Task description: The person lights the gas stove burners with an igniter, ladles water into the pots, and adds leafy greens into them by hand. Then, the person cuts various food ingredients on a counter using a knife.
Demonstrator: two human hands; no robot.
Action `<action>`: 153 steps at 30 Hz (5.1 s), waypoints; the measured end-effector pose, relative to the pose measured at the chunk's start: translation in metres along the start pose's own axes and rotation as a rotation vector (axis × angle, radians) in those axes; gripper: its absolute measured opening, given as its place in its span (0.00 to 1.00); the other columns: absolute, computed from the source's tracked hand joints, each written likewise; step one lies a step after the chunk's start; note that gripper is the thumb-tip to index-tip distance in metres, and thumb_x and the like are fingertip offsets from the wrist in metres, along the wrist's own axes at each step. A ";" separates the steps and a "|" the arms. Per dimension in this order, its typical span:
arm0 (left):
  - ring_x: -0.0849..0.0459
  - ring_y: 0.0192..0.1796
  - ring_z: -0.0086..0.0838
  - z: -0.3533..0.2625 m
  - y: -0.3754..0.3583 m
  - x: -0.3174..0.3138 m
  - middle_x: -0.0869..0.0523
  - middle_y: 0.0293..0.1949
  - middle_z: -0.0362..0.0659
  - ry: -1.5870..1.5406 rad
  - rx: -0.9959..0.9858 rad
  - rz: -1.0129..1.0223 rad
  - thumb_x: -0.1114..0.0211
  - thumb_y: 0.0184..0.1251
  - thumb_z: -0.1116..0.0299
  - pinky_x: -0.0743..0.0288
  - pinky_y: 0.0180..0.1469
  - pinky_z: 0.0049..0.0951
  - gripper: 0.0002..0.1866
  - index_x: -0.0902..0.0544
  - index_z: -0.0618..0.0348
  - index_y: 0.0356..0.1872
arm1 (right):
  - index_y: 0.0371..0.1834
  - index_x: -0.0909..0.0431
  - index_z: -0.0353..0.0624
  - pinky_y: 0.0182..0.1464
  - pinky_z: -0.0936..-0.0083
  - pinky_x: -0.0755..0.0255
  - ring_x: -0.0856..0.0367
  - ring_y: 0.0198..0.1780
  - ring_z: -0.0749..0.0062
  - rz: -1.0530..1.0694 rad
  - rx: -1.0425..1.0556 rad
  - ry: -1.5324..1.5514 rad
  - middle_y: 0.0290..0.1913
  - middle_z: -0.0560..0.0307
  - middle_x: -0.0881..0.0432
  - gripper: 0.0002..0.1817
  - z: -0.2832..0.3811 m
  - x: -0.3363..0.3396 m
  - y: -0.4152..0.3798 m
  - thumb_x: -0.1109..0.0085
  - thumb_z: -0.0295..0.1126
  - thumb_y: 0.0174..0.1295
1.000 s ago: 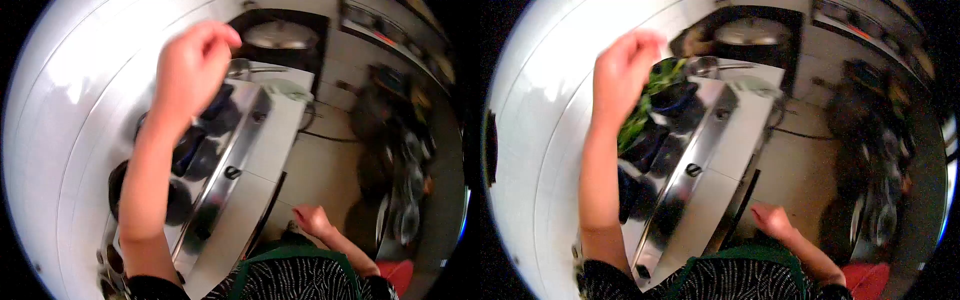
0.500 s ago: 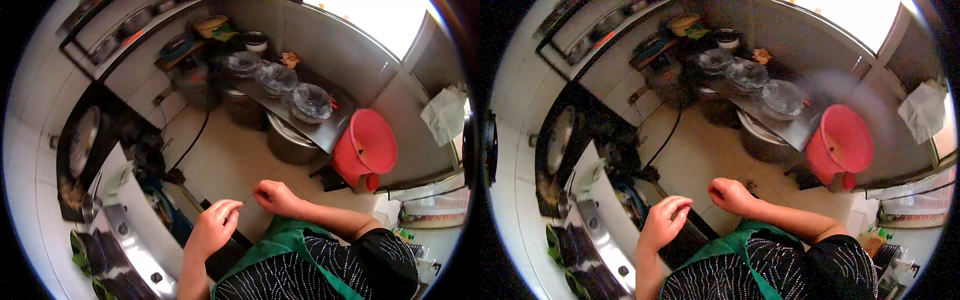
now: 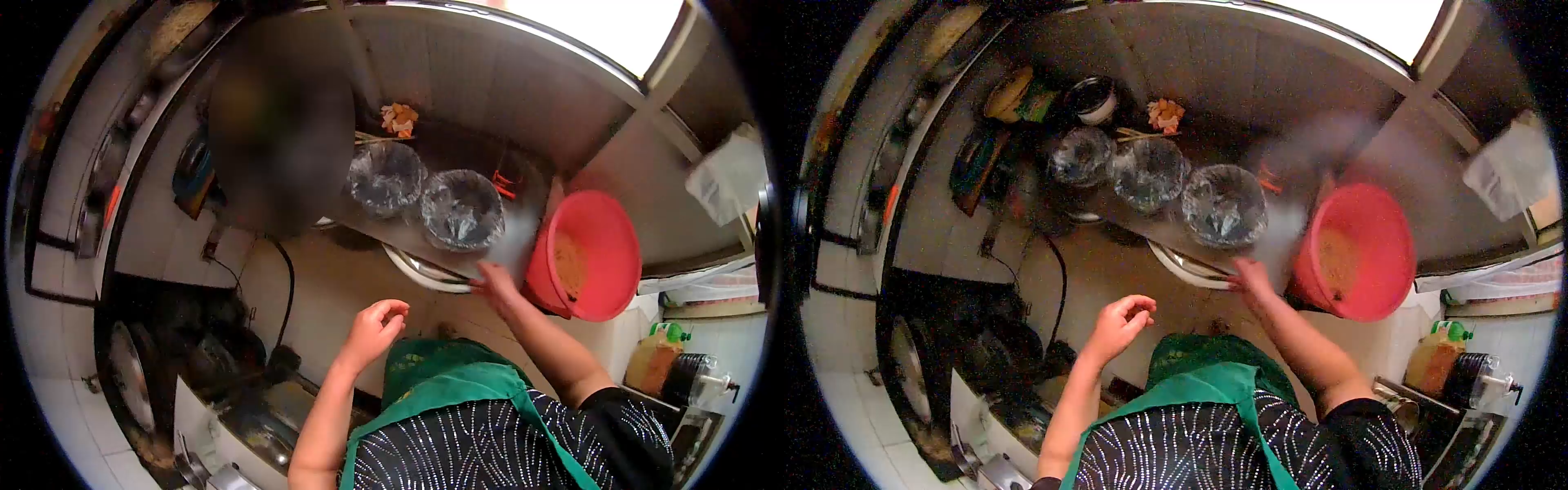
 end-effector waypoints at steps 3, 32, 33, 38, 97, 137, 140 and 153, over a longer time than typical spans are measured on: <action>0.19 0.36 0.24 0.022 0.051 0.024 0.19 0.37 0.43 -0.005 0.098 0.047 0.47 0.61 0.75 0.24 0.39 0.23 0.10 0.24 0.65 0.42 | 0.57 0.38 0.44 0.33 0.65 0.29 0.32 0.46 0.63 -0.188 -0.084 0.105 0.51 0.51 0.33 0.31 0.025 0.010 0.049 0.42 0.47 0.53; 0.22 0.43 0.44 0.128 0.465 0.085 0.21 0.39 0.50 1.205 -0.393 0.412 0.51 0.58 0.73 0.28 0.42 0.44 0.09 0.26 0.59 0.38 | 0.47 0.30 0.36 0.36 0.63 0.29 0.23 0.35 0.53 -0.882 0.114 -0.886 0.42 0.44 0.24 0.22 0.104 0.002 -0.006 0.38 0.33 0.48; 0.21 0.39 0.44 0.136 0.462 0.090 0.20 0.35 0.50 1.195 -0.480 0.326 0.51 0.57 0.73 0.26 0.38 0.42 0.07 0.26 0.60 0.35 | 0.46 0.30 0.36 0.39 0.64 0.29 0.23 0.37 0.52 -0.891 0.372 -0.939 0.43 0.43 0.24 0.20 0.128 -0.012 -0.008 0.39 0.30 0.49; 0.20 0.37 0.44 0.171 0.408 0.140 0.21 0.34 0.50 1.109 -0.153 0.125 0.52 0.58 0.73 0.25 0.34 0.44 0.06 0.26 0.60 0.34 | 0.48 0.30 0.35 0.56 0.64 0.35 0.28 0.52 0.52 -0.876 1.529 -1.195 0.48 0.43 0.26 0.17 0.354 -0.128 -0.014 0.47 0.20 0.52; 0.19 0.31 0.33 0.153 0.580 0.158 0.17 0.30 0.48 0.518 0.009 -0.150 0.29 0.40 0.59 0.27 0.35 0.29 0.20 0.21 0.64 0.31 | 0.26 0.32 0.38 0.31 0.53 0.32 0.27 0.30 0.41 -0.218 0.331 -0.848 0.25 0.40 0.26 0.09 0.025 -0.184 0.105 0.47 0.31 0.55; 0.28 0.45 0.47 0.099 0.530 0.097 0.26 0.41 0.51 0.915 -0.732 -0.132 0.38 0.45 0.78 0.32 0.46 0.41 0.13 0.23 0.60 0.36 | 0.27 0.31 0.39 0.28 0.56 0.33 0.27 0.29 0.41 -0.240 0.247 -0.622 0.26 0.39 0.26 0.09 0.015 -0.161 0.115 0.48 0.33 0.57; 0.29 0.50 0.47 0.118 0.532 0.101 0.27 0.47 0.51 0.895 -0.615 -0.100 0.37 0.46 0.75 0.34 0.51 0.42 0.17 0.23 0.58 0.42 | 0.30 0.30 0.38 0.30 0.60 0.32 0.25 0.30 0.45 -0.252 0.162 -0.517 0.27 0.40 0.25 0.10 -0.005 -0.160 0.127 0.48 0.35 0.58; 0.61 0.70 0.47 0.085 0.578 0.095 0.48 0.68 0.38 1.308 -0.593 0.333 0.32 0.45 0.57 0.62 0.60 0.68 0.34 0.33 0.34 0.59 | 0.29 0.27 0.42 0.21 0.77 0.39 0.33 0.19 0.78 -0.287 0.257 0.624 0.20 0.63 0.29 0.11 0.164 -0.236 0.347 0.40 0.38 0.54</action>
Point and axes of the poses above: each hand's wrist, its own y-axis towards the middle knuckle, its own x-axis out of the back of the hand, z = x × y, the point moved 4 cm from there along y, towards the middle knuckle
